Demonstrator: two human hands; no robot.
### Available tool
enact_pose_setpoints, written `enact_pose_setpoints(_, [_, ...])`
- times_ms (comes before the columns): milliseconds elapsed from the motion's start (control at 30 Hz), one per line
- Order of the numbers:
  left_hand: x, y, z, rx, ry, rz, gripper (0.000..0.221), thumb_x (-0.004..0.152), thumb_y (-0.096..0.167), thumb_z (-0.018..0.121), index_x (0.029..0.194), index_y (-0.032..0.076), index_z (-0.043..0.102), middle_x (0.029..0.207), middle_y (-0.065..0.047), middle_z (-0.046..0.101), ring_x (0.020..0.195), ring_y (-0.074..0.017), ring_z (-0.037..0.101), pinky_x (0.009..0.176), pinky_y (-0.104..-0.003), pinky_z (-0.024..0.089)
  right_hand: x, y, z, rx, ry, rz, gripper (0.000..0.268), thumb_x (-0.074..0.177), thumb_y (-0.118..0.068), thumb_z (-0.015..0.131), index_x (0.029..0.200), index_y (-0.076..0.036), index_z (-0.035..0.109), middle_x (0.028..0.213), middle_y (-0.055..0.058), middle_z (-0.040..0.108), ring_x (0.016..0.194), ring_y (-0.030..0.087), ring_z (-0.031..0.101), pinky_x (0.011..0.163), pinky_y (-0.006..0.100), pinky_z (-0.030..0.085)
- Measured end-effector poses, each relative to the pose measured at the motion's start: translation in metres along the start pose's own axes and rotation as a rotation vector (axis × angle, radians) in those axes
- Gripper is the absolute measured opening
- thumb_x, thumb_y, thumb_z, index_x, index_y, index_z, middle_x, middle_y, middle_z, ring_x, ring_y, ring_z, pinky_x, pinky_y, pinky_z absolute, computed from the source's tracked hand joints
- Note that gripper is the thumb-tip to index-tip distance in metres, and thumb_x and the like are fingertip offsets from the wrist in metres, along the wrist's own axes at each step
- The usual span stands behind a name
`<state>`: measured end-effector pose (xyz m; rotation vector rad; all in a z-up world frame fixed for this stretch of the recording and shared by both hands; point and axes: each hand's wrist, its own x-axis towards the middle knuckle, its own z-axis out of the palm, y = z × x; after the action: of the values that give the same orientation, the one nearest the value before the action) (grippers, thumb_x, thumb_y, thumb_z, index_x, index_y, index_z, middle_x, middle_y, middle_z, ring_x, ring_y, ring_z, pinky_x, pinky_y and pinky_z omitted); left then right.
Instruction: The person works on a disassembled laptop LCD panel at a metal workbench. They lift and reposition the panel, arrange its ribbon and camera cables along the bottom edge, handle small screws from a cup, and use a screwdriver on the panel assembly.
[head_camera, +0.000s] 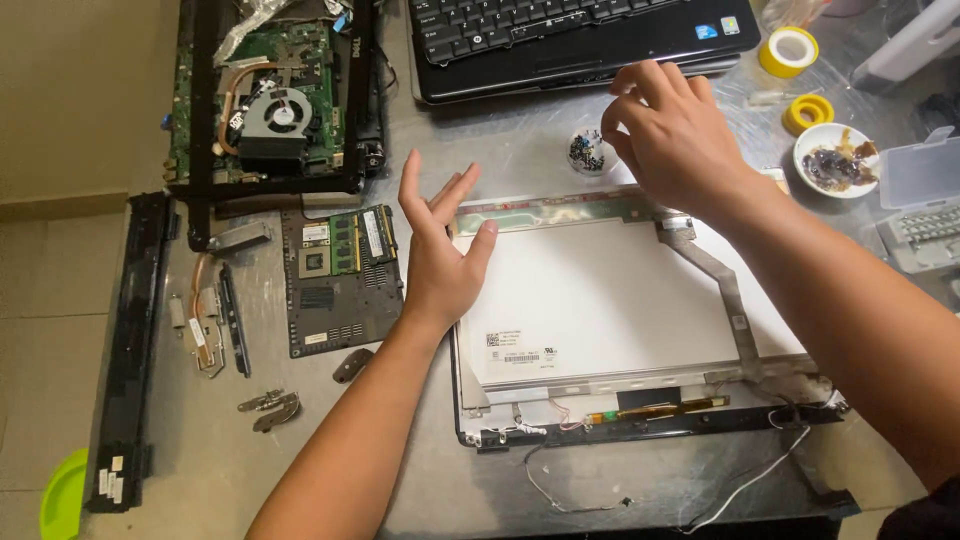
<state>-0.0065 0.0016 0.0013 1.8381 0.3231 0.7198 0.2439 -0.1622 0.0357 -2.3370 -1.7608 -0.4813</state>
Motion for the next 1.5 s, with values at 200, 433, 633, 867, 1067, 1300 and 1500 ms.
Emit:
enact_pose_setpoints(200, [0.000,0.002,-0.001,0.036,0.034,-0.038,0.085,0.093,0.009,0.060,0.156,0.013,0.003,0.151,-0.012,0.061,0.151,-0.0347,0.044,0.127,-0.053,0.021,0.004,0.009,0.023,-0.016,-0.009,0.018,0.012,0.093,-0.018,0.075,0.104,-0.021,0.079,0.125,0.005,0.061,0.111,0.031,0.056,0.081,0.046,0.042])
enact_pose_setpoints(433, [-0.001,0.005,-0.004,-0.010,0.035,-0.030,0.084,0.094,0.006,0.058,0.156,0.013,0.002,0.152,-0.012,0.059,0.155,-0.0357,0.039,0.129,-0.056,0.016,-0.024,0.005,-0.028,0.225,0.144,0.037,0.013,0.102,-0.014,0.081,0.113,-0.009,0.077,0.123,0.015,0.063,0.117,0.035,0.058,0.090,0.052,0.042])
enact_pose_setpoints(633, [-0.001,0.004,-0.006,-0.096,0.038,-0.063,0.083,0.095,0.002,0.056,0.157,0.012,0.001,0.156,-0.020,0.053,0.141,-0.0426,0.058,0.122,-0.052,0.034,-0.107,0.005,-0.084,0.255,0.097,0.202,0.027,0.100,-0.008,0.081,0.124,0.004,0.074,0.121,0.023,0.067,0.113,0.039,0.063,0.097,0.051,0.050])
enact_pose_setpoints(867, [-0.004,0.005,-0.010,-0.031,0.020,-0.053,0.078,0.095,0.004,0.057,0.156,0.009,0.007,0.158,-0.022,0.049,0.142,-0.0384,0.055,0.123,-0.047,0.036,-0.197,0.020,-0.080,0.364,-0.010,0.639,0.041,0.097,-0.004,0.076,0.136,0.005,0.069,0.128,0.023,0.062,0.108,0.028,0.060,0.082,0.039,0.049])
enact_pose_setpoints(1067, [-0.005,0.016,-0.006,0.090,0.019,-0.055,0.067,0.095,0.003,0.057,0.149,0.000,0.019,0.159,-0.028,0.042,0.150,-0.0376,0.043,0.124,-0.046,0.034,-0.186,0.017,-0.107,0.347,-0.235,0.759,0.047,0.089,-0.020,0.073,0.133,-0.005,0.066,0.126,0.014,0.066,0.105,0.025,0.067,0.084,0.039,0.055])
enact_pose_setpoints(1300, [-0.006,0.027,0.002,0.358,0.039,-0.038,0.065,0.093,0.003,0.062,0.148,-0.004,0.030,0.159,-0.025,0.042,0.147,-0.0391,0.044,0.124,-0.046,0.035,-0.182,0.019,-0.099,0.489,-0.324,0.868,0.059,0.084,-0.032,0.074,0.139,-0.018,0.057,0.126,0.005,0.071,0.108,0.021,0.070,0.089,0.037,0.050])
enact_pose_setpoints(1500, [-0.006,0.028,0.002,0.348,0.016,-0.069,0.061,0.094,0.008,0.062,0.147,0.001,0.032,0.155,-0.022,0.046,0.138,-0.0388,0.054,0.115,-0.048,0.040,-0.177,0.016,-0.103,0.626,-0.286,0.931,0.062,0.088,-0.028,0.067,0.143,-0.012,0.042,0.141,0.003,0.067,0.086,0.023,0.067,0.080,0.037,0.051])
